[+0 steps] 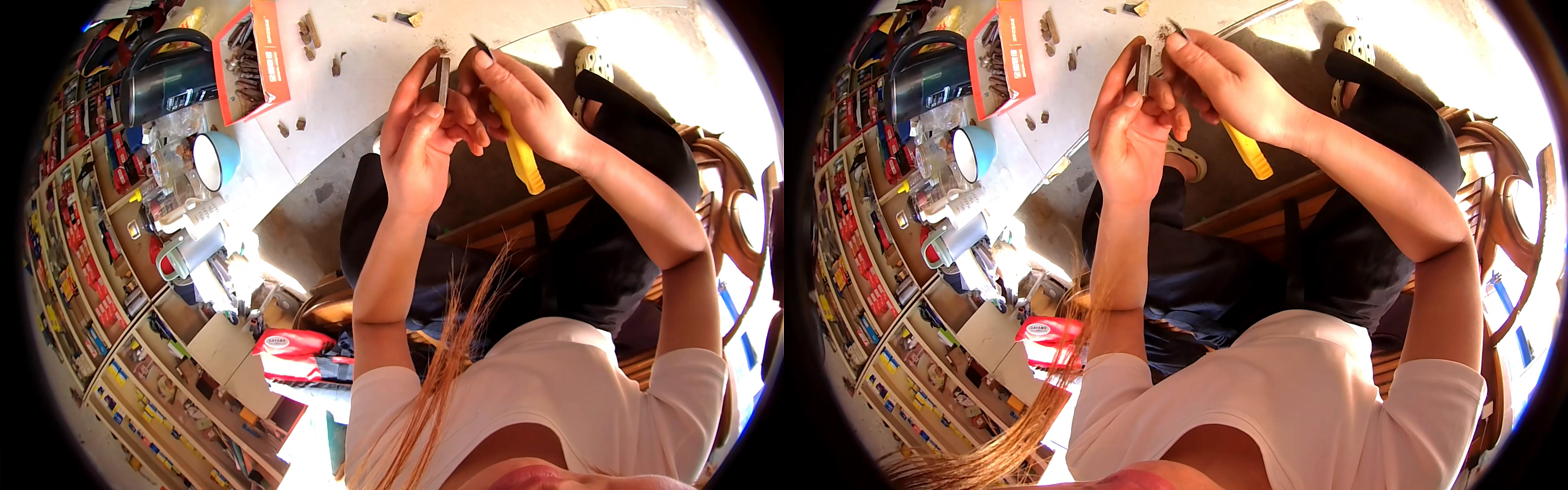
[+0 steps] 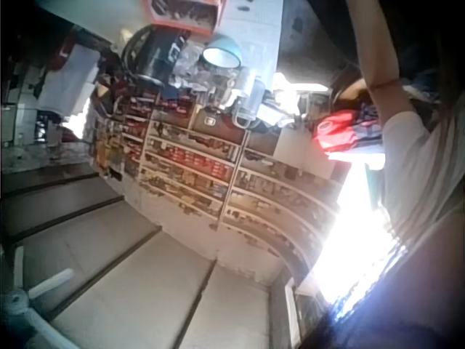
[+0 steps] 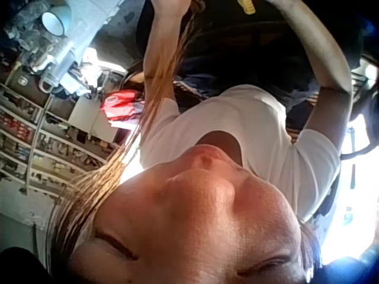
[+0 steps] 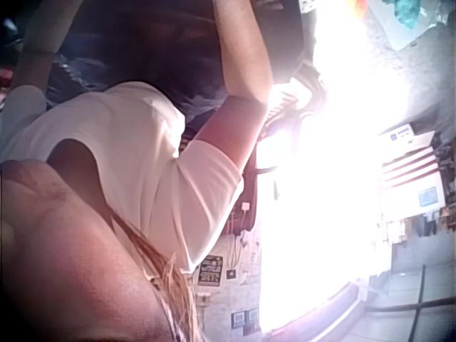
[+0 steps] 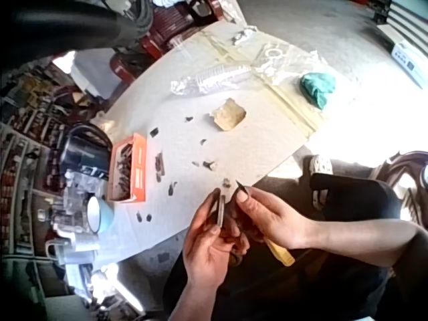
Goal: The person shaves a small wooden block using a utility knife, removing thin slices of wood and then smoothing the surface with sandpaper.
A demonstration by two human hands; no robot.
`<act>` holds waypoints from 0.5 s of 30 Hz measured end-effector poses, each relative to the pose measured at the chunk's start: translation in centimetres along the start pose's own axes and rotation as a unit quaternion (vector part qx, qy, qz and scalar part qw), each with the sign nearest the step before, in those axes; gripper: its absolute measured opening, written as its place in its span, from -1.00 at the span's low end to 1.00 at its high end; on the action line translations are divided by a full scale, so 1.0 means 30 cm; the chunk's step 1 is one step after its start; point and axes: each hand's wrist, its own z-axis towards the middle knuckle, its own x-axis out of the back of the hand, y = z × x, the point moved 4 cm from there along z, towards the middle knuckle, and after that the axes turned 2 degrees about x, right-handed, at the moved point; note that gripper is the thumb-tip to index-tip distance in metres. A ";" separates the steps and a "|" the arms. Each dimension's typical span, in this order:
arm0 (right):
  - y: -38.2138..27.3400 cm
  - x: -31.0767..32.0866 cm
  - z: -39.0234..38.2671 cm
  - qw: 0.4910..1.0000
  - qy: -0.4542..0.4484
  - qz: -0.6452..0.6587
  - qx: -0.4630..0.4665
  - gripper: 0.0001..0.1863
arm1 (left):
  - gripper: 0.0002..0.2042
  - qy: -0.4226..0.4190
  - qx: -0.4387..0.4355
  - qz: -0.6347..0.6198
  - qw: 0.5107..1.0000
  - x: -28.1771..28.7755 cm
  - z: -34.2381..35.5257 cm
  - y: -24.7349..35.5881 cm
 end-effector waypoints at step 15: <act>-0.048 -0.022 -0.030 0.999 0.006 -0.037 -0.008 -0.46 | -0.43 -0.062 0.008 -0.067 0.996 0.020 0.006 0.025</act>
